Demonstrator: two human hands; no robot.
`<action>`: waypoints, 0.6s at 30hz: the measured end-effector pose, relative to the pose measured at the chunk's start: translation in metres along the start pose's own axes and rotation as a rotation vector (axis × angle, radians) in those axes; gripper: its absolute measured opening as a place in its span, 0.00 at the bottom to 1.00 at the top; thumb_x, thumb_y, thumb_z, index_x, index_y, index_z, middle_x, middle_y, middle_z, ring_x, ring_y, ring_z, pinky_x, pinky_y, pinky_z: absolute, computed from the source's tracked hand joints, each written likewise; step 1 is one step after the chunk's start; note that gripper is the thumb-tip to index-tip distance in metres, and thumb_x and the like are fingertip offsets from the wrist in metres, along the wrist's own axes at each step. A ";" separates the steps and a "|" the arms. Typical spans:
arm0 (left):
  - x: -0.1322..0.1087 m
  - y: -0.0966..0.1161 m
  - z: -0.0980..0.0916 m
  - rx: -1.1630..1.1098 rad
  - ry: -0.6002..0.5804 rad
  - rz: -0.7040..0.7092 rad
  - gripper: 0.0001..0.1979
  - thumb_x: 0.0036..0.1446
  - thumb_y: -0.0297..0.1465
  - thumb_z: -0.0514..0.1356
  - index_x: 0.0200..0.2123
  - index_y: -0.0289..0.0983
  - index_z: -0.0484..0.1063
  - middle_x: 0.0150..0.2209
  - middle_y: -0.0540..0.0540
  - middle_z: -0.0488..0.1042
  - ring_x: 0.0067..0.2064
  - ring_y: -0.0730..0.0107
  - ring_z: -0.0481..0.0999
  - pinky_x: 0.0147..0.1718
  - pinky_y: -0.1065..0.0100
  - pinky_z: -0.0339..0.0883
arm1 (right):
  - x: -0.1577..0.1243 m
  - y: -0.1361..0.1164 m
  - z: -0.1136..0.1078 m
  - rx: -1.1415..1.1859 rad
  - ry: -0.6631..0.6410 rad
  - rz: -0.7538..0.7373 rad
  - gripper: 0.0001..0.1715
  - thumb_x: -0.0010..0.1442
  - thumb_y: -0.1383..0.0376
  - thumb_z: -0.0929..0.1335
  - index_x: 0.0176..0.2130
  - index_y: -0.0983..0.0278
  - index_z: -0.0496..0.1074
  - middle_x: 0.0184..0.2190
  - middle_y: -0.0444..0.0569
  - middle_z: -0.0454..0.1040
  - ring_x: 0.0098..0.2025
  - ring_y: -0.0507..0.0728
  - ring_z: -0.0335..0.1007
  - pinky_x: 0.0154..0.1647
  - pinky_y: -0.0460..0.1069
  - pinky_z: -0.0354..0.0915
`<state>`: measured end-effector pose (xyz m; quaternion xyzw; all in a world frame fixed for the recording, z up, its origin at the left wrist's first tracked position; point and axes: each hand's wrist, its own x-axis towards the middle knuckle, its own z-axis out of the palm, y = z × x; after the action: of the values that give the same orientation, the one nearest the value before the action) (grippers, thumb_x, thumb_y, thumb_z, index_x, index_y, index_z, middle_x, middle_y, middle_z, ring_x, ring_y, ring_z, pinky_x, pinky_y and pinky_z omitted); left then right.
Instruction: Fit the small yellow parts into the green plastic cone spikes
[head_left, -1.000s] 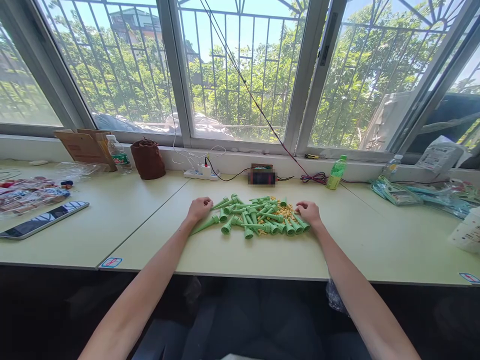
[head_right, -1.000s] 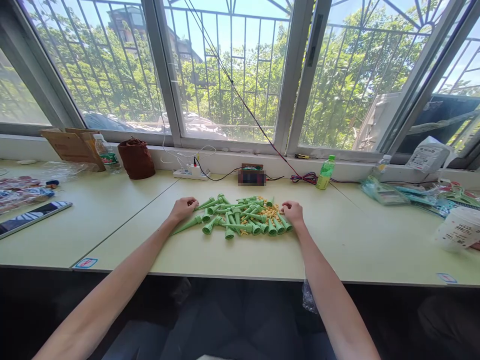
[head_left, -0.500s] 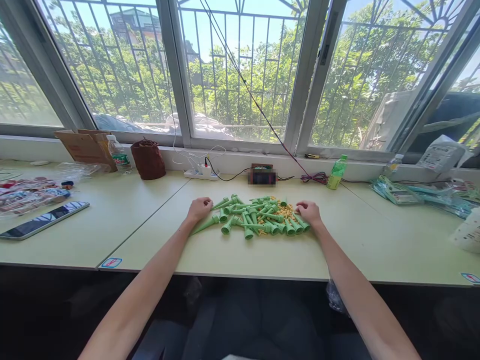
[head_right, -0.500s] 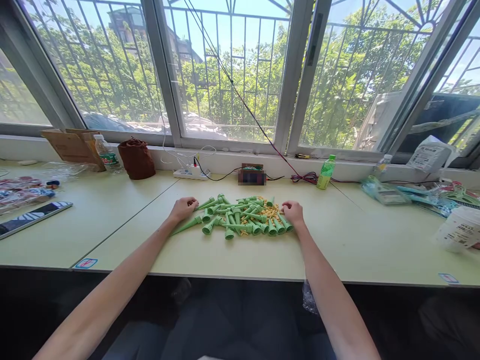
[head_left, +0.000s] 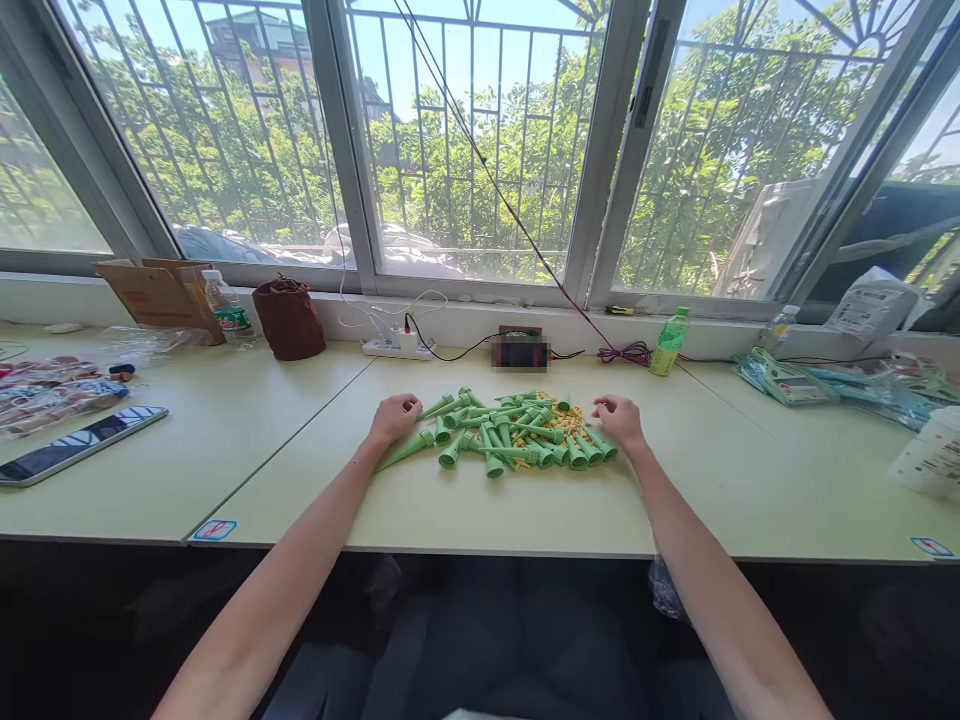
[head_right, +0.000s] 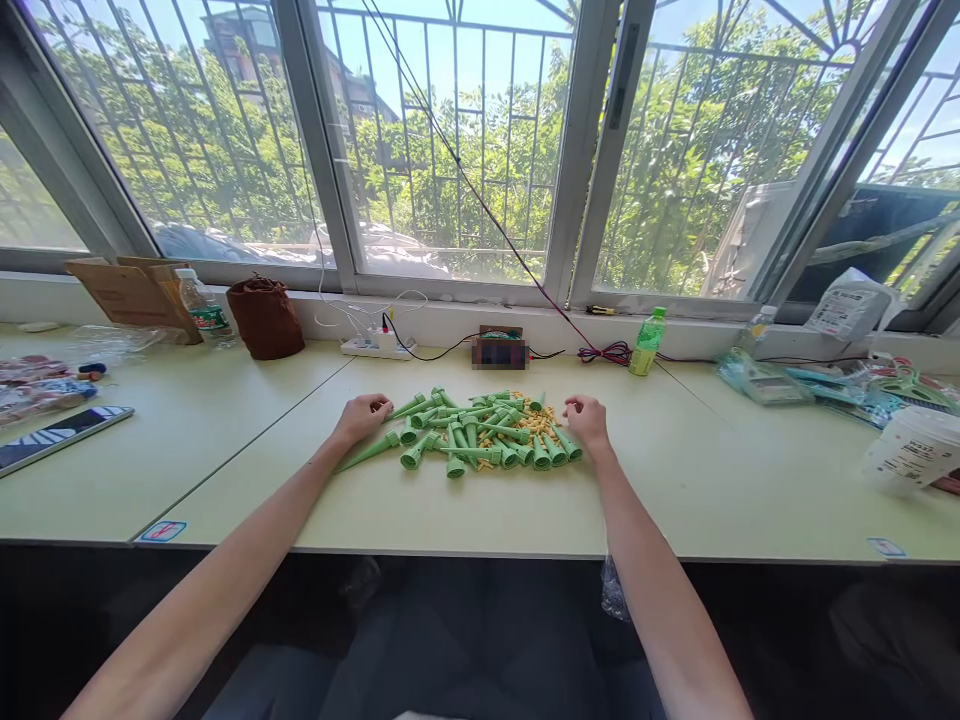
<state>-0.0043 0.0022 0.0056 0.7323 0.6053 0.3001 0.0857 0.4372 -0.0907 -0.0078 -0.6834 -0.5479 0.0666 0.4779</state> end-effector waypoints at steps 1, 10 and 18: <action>0.000 0.000 0.000 0.001 0.000 0.001 0.15 0.52 0.37 0.54 0.32 0.37 0.79 0.33 0.44 0.79 0.35 0.64 0.75 0.36 0.69 0.65 | 0.000 -0.003 -0.002 -0.009 0.014 -0.006 0.14 0.51 0.65 0.63 0.32 0.65 0.77 0.22 0.47 0.79 0.31 0.56 0.77 0.39 0.48 0.68; 0.001 -0.002 0.001 0.039 0.000 0.003 0.15 0.52 0.37 0.53 0.33 0.38 0.79 0.33 0.44 0.80 0.36 0.63 0.76 0.36 0.69 0.65 | -0.015 -0.036 -0.007 0.082 0.017 -0.149 0.15 0.55 0.62 0.64 0.39 0.66 0.77 0.25 0.49 0.79 0.31 0.57 0.78 0.39 0.49 0.69; 0.000 -0.002 0.001 0.039 0.004 0.005 0.15 0.52 0.37 0.54 0.34 0.38 0.79 0.33 0.44 0.79 0.35 0.63 0.76 0.35 0.68 0.64 | -0.029 -0.053 0.001 0.126 -0.163 -0.335 0.14 0.56 0.57 0.67 0.36 0.63 0.76 0.28 0.48 0.78 0.32 0.56 0.75 0.38 0.49 0.68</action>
<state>-0.0053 0.0034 0.0038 0.7348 0.6093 0.2897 0.0694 0.3884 -0.1170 0.0176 -0.5436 -0.6857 0.0752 0.4781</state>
